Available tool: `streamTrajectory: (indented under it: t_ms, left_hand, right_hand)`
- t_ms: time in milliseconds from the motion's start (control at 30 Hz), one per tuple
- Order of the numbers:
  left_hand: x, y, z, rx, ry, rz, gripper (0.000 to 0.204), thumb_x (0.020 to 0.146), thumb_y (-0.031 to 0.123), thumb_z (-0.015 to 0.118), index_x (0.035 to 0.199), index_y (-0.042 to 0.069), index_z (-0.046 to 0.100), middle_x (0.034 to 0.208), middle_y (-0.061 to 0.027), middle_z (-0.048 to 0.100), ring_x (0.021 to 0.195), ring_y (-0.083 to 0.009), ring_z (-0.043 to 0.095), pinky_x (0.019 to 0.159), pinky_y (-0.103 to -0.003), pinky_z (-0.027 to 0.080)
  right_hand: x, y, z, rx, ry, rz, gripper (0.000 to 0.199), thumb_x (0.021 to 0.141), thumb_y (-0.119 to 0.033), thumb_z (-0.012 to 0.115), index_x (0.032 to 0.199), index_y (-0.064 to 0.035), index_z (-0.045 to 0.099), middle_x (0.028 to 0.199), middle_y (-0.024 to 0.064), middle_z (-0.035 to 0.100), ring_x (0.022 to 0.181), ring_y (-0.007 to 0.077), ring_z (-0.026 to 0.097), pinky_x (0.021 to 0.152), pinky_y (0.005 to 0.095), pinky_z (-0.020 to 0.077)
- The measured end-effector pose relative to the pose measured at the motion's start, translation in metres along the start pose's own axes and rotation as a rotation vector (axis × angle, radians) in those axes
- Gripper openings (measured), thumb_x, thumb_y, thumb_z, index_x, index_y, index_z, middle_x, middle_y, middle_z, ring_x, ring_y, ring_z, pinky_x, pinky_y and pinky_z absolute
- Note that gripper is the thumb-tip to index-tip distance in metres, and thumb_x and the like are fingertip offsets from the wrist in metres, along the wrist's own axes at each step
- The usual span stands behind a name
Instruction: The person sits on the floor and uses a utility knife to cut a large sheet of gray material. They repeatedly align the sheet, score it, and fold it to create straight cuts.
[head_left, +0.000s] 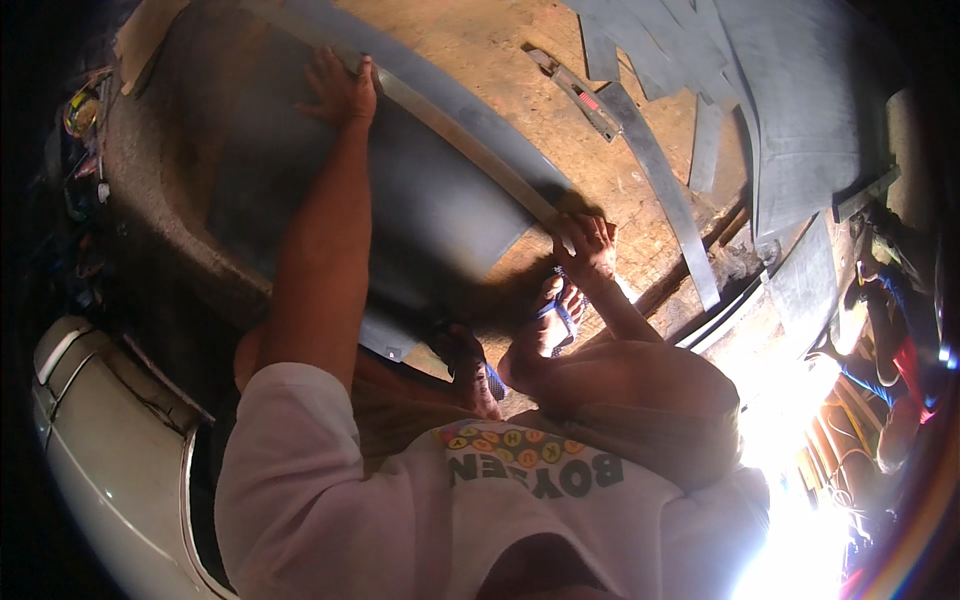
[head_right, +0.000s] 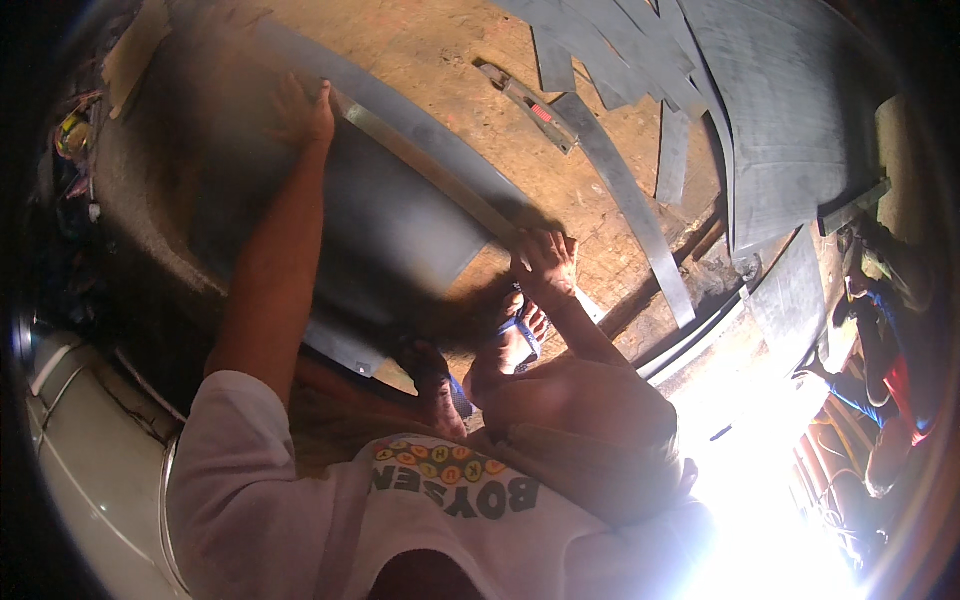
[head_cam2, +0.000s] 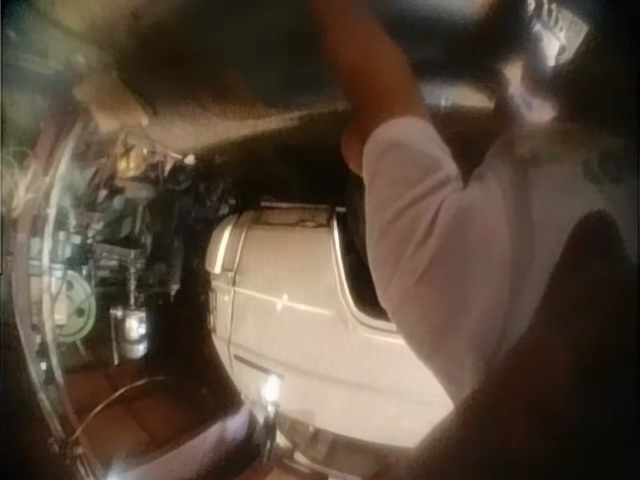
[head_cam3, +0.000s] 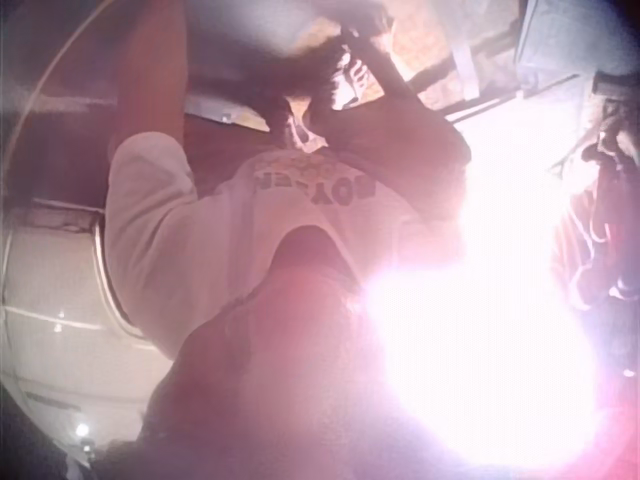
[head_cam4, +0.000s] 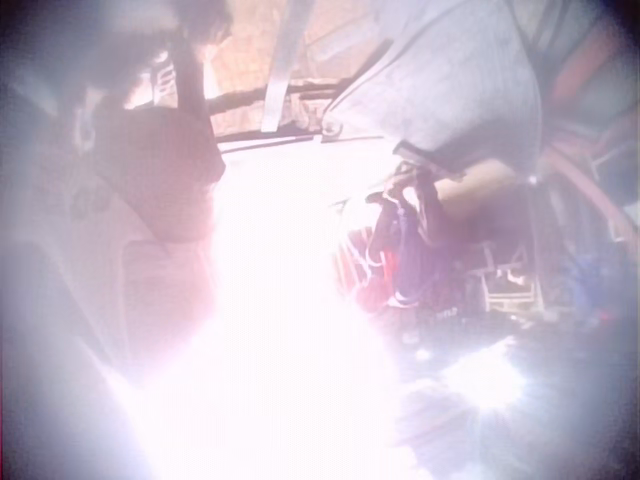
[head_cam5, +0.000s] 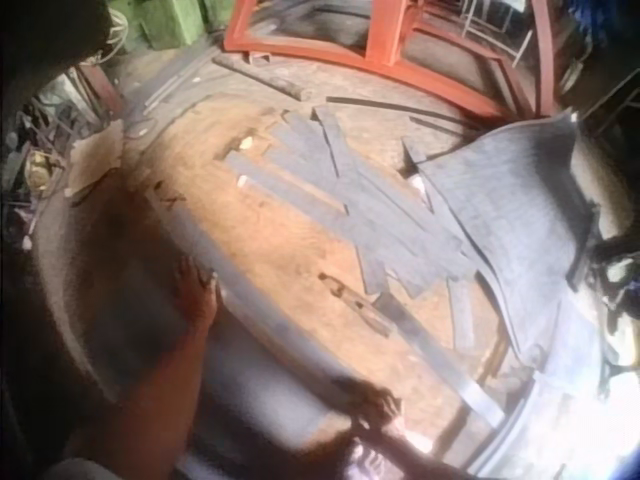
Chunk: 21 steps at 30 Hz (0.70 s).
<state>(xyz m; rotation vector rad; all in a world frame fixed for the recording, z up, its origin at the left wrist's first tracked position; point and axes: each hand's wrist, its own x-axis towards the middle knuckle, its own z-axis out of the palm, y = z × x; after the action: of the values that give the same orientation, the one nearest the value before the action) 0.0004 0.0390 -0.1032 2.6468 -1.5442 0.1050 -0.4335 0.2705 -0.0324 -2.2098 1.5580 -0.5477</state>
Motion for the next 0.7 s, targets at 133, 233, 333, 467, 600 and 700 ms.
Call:
streamTrajectory:
  t_ms: [133,233,333,467,600,700]
  left_hand:
    - [-0.002,0.002,-0.009,-0.037,-0.027,-0.017,0.089,0.099,0.075,0.037,0.167,0.020,0.017,0.174,0.0009,0.016,0.161,-0.0254,0.012,0.116,-0.081,0.010]
    - [-0.002,0.003,-0.011,-0.108,-0.028,-0.036,0.093,0.098,0.078,0.034,0.167,0.019,0.014,0.175,-0.0025,0.013,0.161,-0.0259,0.011,0.118,-0.079,0.009]
    - [-0.002,0.006,-0.017,-0.210,-0.011,-0.047,0.098,0.097,0.080,0.031,0.168,0.015,0.011,0.175,-0.0062,0.011,0.162,-0.0271,0.009,0.118,-0.077,0.007]
    - [-0.002,0.005,-0.033,-0.403,-0.042,-0.062,0.102,0.097,0.080,0.033,0.168,0.011,0.007,0.176,-0.0111,0.006,0.162,-0.0289,0.005,0.121,-0.073,0.004]
    - [0.014,-0.062,-0.034,-0.946,-0.065,-0.094,0.104,0.099,0.076,0.040,0.167,0.005,0.007,0.175,-0.0182,0.006,0.162,-0.0328,0.003,0.127,-0.060,0.002]
    - [-0.023,-0.032,-0.040,-0.751,0.040,-0.124,0.099,0.101,0.072,0.042,0.164,-0.001,0.020,0.171,-0.0237,0.016,0.161,-0.0366,0.010,0.129,-0.053,-0.002]
  right_hand:
    - [-0.002,0.001,-0.001,-0.002,-0.037,-0.007,0.045,0.081,-0.020,0.081,0.125,-0.0119,0.070,0.116,0.0094,0.067,0.105,0.0303,0.063,0.086,0.0474,0.0439]
    - [-0.004,0.005,-0.006,0.041,-0.025,0.040,0.049,0.082,-0.025,0.083,0.128,-0.0117,0.069,0.118,0.0103,0.067,0.107,0.0312,0.063,0.090,0.0489,0.0449]
    - [-0.004,0.025,-0.022,-0.032,0.049,0.055,0.054,0.083,-0.030,0.085,0.130,-0.0097,0.068,0.117,0.0117,0.068,0.108,0.0319,0.064,0.092,0.0507,0.0466]
    - [-0.005,0.055,-0.078,-0.203,0.045,0.100,0.050,0.084,-0.028,0.084,0.127,-0.0086,0.069,0.112,0.0134,0.068,0.104,0.0311,0.065,0.090,0.0463,0.0483]
    - [0.002,0.058,-0.103,-0.241,-0.002,0.047,0.044,0.089,-0.029,0.079,0.125,-0.0068,0.069,0.114,0.0137,0.068,0.107,0.0327,0.065,0.090,0.0470,0.0494]
    - [-0.015,0.067,-0.130,-0.305,-0.012,0.114,0.041,0.092,-0.028,0.077,0.126,-0.0063,0.069,0.116,0.0152,0.068,0.107,0.0353,0.065,0.091,0.0494,0.0497]
